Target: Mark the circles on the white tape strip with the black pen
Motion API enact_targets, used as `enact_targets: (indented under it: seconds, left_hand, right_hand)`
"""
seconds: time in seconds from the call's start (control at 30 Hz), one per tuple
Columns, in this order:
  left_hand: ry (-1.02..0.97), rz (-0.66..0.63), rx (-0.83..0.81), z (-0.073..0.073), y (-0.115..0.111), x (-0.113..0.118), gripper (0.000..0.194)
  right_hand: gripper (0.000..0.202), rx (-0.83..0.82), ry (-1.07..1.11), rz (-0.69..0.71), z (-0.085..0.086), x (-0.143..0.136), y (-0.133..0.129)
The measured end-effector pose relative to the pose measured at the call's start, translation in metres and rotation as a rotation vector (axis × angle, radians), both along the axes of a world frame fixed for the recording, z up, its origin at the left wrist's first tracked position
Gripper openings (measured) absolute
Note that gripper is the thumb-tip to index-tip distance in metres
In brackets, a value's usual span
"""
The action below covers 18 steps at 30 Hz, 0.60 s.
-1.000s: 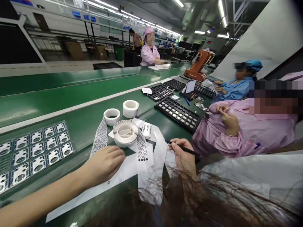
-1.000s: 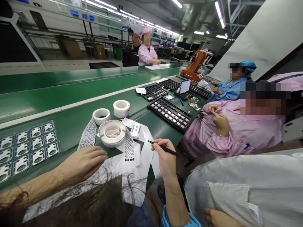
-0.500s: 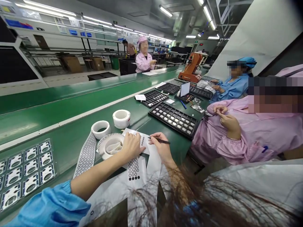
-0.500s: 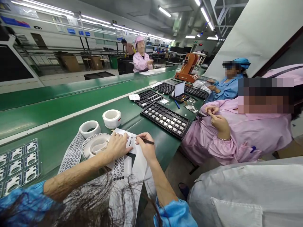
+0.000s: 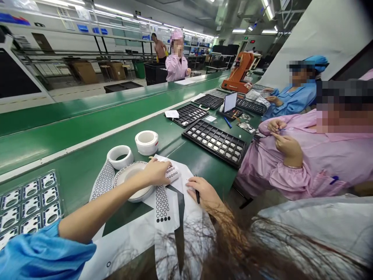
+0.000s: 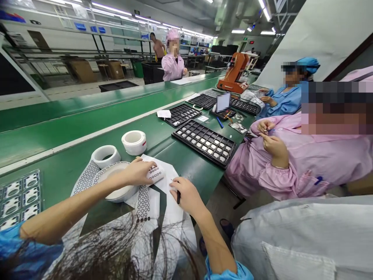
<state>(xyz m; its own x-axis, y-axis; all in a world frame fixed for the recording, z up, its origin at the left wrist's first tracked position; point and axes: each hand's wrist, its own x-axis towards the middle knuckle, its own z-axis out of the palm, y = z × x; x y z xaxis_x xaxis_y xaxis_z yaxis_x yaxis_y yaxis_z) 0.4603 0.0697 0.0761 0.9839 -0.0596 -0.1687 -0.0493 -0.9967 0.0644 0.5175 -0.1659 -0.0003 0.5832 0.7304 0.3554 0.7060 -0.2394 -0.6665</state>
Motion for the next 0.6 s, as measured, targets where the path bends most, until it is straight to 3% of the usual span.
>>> enact_targets:
  seconds: [0.17,0.3,0.5,0.6]
  left_hand:
    - [-0.123,0.009,0.036,0.005,-0.005,-0.014,0.041]
    - [-0.221,-0.075,0.054,0.005,-0.025,-0.023,0.021]
    - [-0.196,-0.37,-0.009,-0.045,-0.079,-0.054,0.008]
    - [-0.19,-0.396,-0.015,-0.056,-0.082,-0.064,0.01]
  right_hand:
    - [0.034,0.223,0.103,-0.212,0.016,0.008,-0.005]
    - [0.028,0.233,0.086,-0.295,0.023,0.007,-0.001]
    - [0.034,-0.011,-0.018,-0.292,0.007,-0.011,0.01]
    - [0.033,-0.079,-0.018,-0.325,-0.003,-0.016,0.012]
